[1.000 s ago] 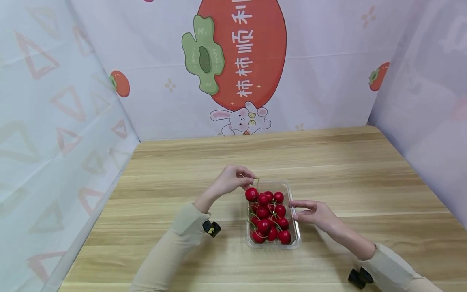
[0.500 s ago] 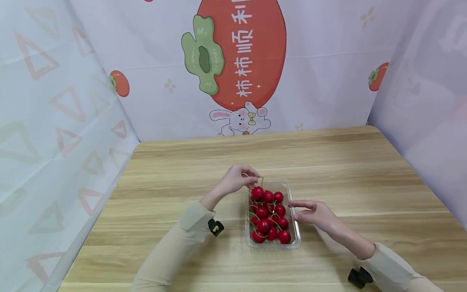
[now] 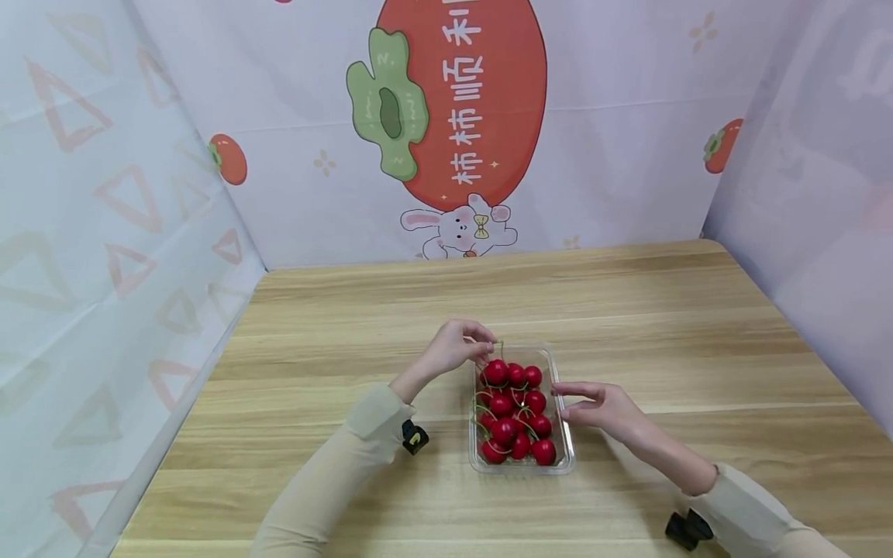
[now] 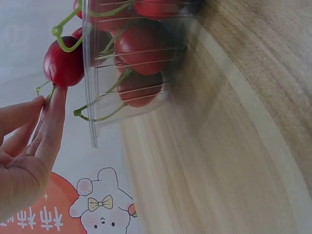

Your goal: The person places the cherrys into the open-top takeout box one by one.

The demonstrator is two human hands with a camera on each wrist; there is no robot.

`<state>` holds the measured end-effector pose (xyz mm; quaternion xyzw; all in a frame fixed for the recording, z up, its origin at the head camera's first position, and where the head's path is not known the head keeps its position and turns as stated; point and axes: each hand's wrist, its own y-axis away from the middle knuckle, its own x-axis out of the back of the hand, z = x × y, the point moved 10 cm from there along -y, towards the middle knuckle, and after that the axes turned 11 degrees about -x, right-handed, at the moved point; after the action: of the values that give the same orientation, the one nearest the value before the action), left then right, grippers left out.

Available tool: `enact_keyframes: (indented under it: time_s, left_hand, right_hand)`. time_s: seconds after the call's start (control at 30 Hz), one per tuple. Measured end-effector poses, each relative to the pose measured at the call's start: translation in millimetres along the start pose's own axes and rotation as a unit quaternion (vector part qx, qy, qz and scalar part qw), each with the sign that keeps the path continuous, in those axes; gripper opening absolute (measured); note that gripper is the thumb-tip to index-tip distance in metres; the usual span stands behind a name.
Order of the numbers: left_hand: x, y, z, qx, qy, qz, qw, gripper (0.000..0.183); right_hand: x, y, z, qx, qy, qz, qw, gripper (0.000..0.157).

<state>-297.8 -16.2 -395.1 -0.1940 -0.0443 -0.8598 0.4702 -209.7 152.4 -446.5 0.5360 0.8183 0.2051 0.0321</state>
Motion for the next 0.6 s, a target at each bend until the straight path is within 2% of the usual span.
enact_keyframes:
  time_s: [0.23, 0.43, 0.6]
  left_hand:
    - [-1.6, 1.0, -6.1, 0.005, -0.002, -0.007, 1.0000, 0.012]
    - [-1.8, 2.4, -4.9, 0.007, -0.007, -0.010, 0.9999, 0.013]
    - [-3.3, 10.0, 17.9, -0.002, -0.008, -0.023, 0.9997, 0.016]
  right_hand:
    - [0.0, 0, -1, 0.001, 0.000, -0.001, 1.000, 0.053]
    - [0.7, 1, -1, -0.001, 0.008, 0.004, 1.000, 0.053]
    - [0.9, 1, -1, -0.006, 0.013, 0.008, 1.000, 0.053]
